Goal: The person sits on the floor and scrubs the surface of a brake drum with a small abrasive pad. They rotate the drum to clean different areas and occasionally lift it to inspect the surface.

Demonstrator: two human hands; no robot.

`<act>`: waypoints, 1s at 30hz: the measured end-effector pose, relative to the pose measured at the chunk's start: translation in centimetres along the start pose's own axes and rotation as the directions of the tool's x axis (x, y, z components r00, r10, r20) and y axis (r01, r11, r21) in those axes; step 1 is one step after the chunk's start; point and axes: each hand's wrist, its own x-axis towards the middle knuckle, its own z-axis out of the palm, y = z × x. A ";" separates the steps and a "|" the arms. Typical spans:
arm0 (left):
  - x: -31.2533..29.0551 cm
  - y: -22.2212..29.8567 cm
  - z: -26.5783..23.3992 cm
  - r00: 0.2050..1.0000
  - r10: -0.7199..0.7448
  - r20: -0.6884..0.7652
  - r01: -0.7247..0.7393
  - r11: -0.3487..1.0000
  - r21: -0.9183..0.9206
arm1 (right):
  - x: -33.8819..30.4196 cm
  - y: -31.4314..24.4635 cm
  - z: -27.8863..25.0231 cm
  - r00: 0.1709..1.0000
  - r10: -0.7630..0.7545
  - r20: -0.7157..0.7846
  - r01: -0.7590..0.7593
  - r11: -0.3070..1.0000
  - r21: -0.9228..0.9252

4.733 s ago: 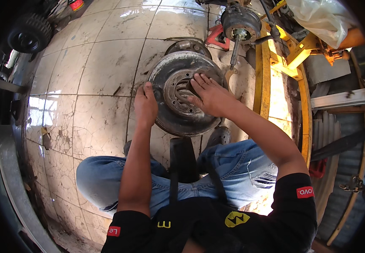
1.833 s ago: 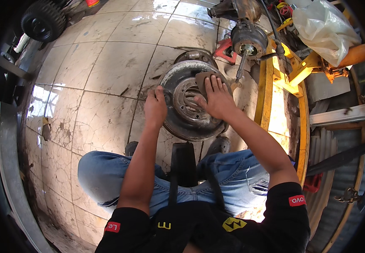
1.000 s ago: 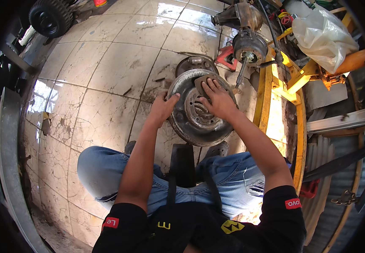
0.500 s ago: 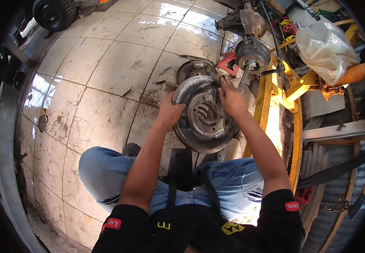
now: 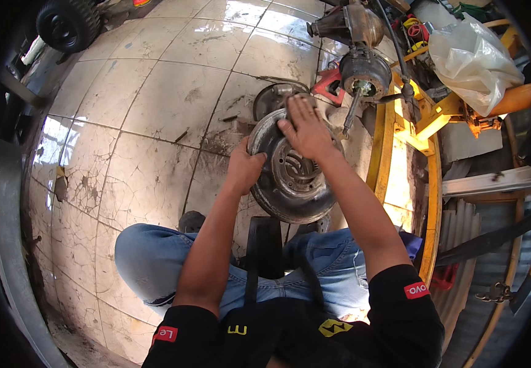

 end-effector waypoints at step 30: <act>0.5 -1.5 0.3 0.993 0.120 -0.017 -0.119 0.992 0.042 | 1.8 2.1 -0.9 0.874 0.464 0.145 -0.485 0.852 0.197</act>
